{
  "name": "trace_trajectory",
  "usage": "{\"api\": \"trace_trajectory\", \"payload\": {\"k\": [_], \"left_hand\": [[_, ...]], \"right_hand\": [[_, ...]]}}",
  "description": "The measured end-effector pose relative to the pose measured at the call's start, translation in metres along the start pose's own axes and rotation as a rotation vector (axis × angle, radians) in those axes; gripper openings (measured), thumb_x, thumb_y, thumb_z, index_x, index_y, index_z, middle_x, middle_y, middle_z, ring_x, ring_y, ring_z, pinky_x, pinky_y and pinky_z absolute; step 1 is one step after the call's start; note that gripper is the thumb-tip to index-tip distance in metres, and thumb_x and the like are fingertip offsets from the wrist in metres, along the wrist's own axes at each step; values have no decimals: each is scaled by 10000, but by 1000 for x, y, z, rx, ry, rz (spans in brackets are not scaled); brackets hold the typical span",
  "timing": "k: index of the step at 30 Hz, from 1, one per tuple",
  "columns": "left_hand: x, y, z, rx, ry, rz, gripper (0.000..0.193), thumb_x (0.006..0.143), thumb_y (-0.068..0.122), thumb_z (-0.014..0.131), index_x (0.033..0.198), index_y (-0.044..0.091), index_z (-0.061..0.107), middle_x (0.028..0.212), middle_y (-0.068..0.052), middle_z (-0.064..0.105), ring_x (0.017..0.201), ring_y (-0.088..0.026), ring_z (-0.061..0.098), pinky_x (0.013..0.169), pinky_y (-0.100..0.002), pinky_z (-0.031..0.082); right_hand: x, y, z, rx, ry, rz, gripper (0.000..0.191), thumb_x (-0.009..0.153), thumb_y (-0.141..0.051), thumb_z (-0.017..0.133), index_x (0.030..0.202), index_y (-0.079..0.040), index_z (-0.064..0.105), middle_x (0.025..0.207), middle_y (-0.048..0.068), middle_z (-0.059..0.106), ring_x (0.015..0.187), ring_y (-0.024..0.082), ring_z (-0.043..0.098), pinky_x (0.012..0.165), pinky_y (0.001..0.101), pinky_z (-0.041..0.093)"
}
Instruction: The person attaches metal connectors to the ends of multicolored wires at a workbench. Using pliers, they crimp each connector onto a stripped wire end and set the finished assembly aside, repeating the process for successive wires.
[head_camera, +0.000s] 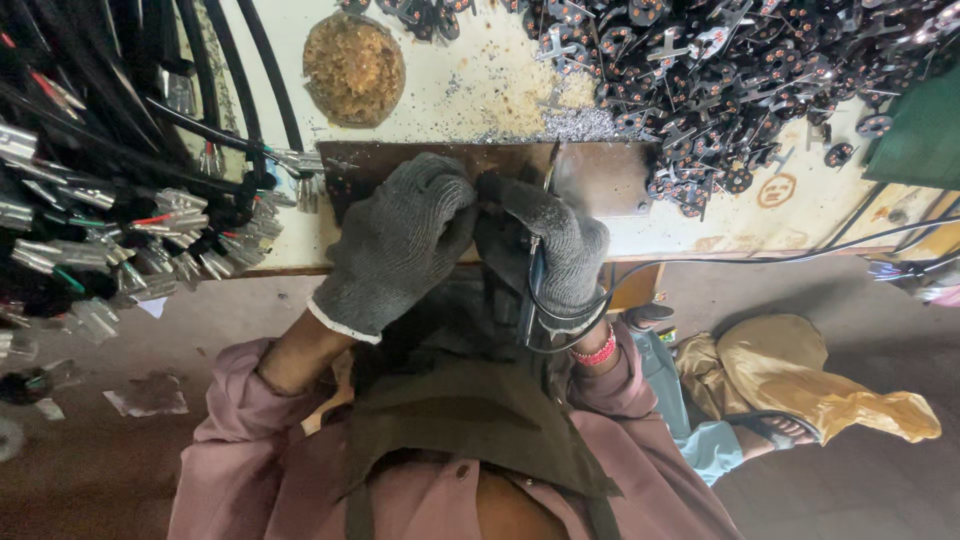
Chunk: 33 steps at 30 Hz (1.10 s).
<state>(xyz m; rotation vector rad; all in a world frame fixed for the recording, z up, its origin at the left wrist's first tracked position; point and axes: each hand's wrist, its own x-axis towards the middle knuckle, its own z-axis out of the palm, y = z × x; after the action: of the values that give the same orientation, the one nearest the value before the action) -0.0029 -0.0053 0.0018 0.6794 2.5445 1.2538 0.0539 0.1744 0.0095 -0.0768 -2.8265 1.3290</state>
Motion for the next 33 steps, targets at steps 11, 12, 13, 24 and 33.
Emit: {"api": "trace_trajectory", "payload": {"k": [11, 12, 13, 24, 33], "left_hand": [[0, 0, 2, -37, 52, 56, 155, 960, 109, 718, 1050, 76, 595, 1073, -116, 635, 978, -341, 677, 768, -424, 592], [1, 0, 2, -6, 47, 56, 154, 960, 105, 714, 1049, 74, 593, 1072, -120, 634, 978, -345, 675, 761, -426, 588], [1, 1, 2, 23, 39, 56, 153, 959, 102, 710, 1048, 71, 590, 1070, -123, 633, 979, -350, 674, 754, -428, 585], [2, 5, 4, 119, -6, -13, 158, 915, 130, 711, 1013, 59, 609, 1034, -141, 620, 934, -348, 665, 701, -435, 573], [0, 1, 7, 64, -27, -48, 203, 868, 132, 738, 1008, 69, 606, 1071, -129, 630, 984, -344, 655, 752, -439, 570]], "right_hand": [[3, -3, 1, 114, 49, -49, 477, 825, 11, 869, 1238, -126, 673, 1021, 67, 755, 807, 165, 742, 742, 274, 585], [4, -4, 0, 126, 45, -53, 474, 825, 10, 872, 1233, -122, 670, 1056, 82, 763, 819, 170, 751, 748, 270, 591], [5, -3, 0, 141, 52, -63, 422, 843, -10, 849, 1210, -106, 663, 1050, 91, 756, 825, 187, 749, 744, 280, 590], [-43, 50, -5, -84, 104, -208, 170, 796, -62, 681, 960, -88, 717, 869, 124, 722, 744, 312, 709, 651, 408, 553], [-38, 49, -14, -5, -123, -319, 334, 722, -121, 811, 1040, -98, 715, 917, 95, 725, 759, 304, 717, 648, 397, 557]]}}
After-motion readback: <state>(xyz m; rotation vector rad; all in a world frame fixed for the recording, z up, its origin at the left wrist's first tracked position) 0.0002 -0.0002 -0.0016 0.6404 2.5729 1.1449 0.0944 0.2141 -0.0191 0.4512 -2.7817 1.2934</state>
